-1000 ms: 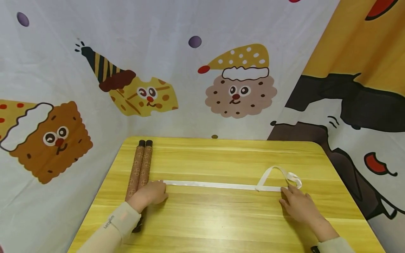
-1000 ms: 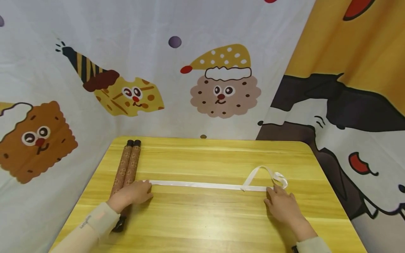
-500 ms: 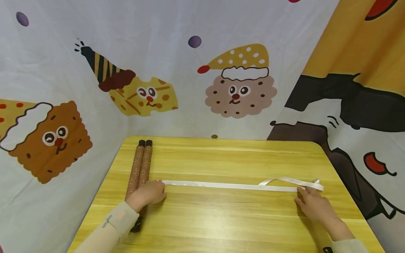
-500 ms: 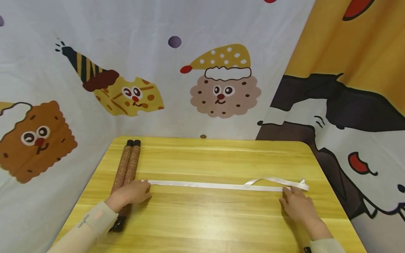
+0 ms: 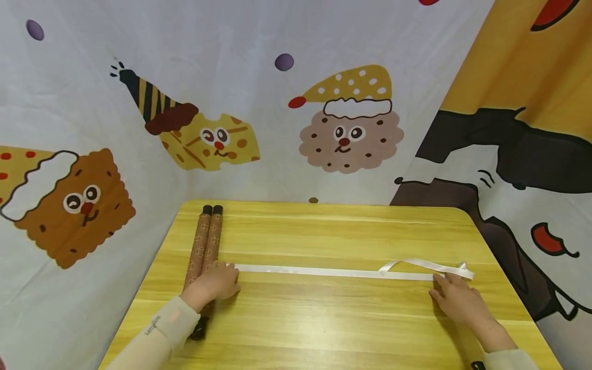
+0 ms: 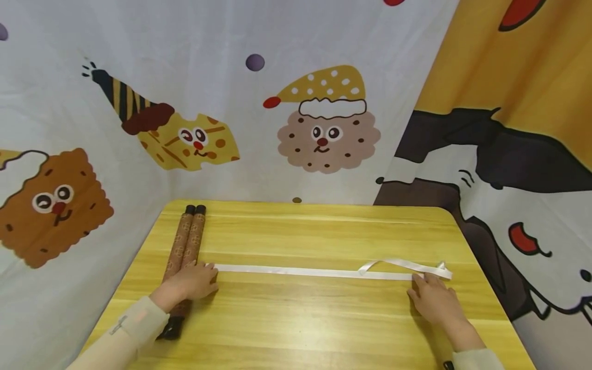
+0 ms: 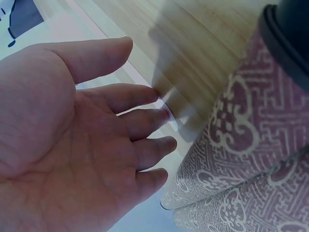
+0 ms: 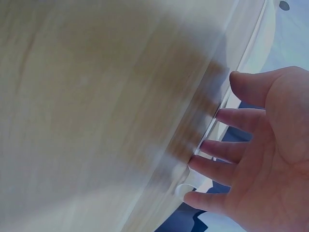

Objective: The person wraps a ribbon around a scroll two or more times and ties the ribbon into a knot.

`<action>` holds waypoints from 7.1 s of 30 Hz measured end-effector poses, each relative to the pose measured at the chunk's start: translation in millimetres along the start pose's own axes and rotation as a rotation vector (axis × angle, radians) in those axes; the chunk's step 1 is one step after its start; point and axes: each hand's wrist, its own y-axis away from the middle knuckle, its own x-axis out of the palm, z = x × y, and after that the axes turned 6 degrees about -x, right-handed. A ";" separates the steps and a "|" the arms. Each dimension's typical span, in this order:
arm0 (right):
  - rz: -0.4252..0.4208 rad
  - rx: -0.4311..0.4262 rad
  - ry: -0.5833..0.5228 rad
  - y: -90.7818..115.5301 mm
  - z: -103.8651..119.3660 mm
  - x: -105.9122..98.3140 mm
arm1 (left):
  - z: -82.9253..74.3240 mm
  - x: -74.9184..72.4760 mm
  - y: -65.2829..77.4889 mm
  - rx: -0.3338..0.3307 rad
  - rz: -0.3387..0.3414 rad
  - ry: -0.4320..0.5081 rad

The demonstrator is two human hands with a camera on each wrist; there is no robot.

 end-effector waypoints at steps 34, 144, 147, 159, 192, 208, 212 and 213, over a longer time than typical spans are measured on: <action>-0.082 -0.032 0.024 -3.8 9.2 7.2 | 51.4 -4.7 -12.3 -0.235 -0.430 0.186; -0.117 -0.023 -0.043 -1.3 2.8 12.8 | -30.9 -19.9 -16.8 -0.378 -0.230 0.793; -0.119 -0.023 -0.048 -1.2 2.4 13.0 | -36.0 -18.6 -17.5 -0.367 -0.231 0.806; -0.112 -0.016 -0.058 -1.3 4.6 13.3 | -65.2 -10.6 -20.7 -0.290 -0.219 0.905; -0.088 -0.009 -0.060 0.0 6.0 12.9 | -165.5 15.6 -39.4 -0.176 -0.170 0.925; -0.081 -0.007 -0.054 0.2 5.2 15.9 | -192.5 34.8 -52.5 -0.185 -0.198 0.838; -0.082 -0.005 -0.054 0.2 4.9 16.0 | -196.9 36.3 -59.1 -0.195 -0.224 0.785; -0.082 -0.005 -0.053 0.4 4.8 16.0 | -198.1 36.4 -60.5 -0.204 -0.227 0.779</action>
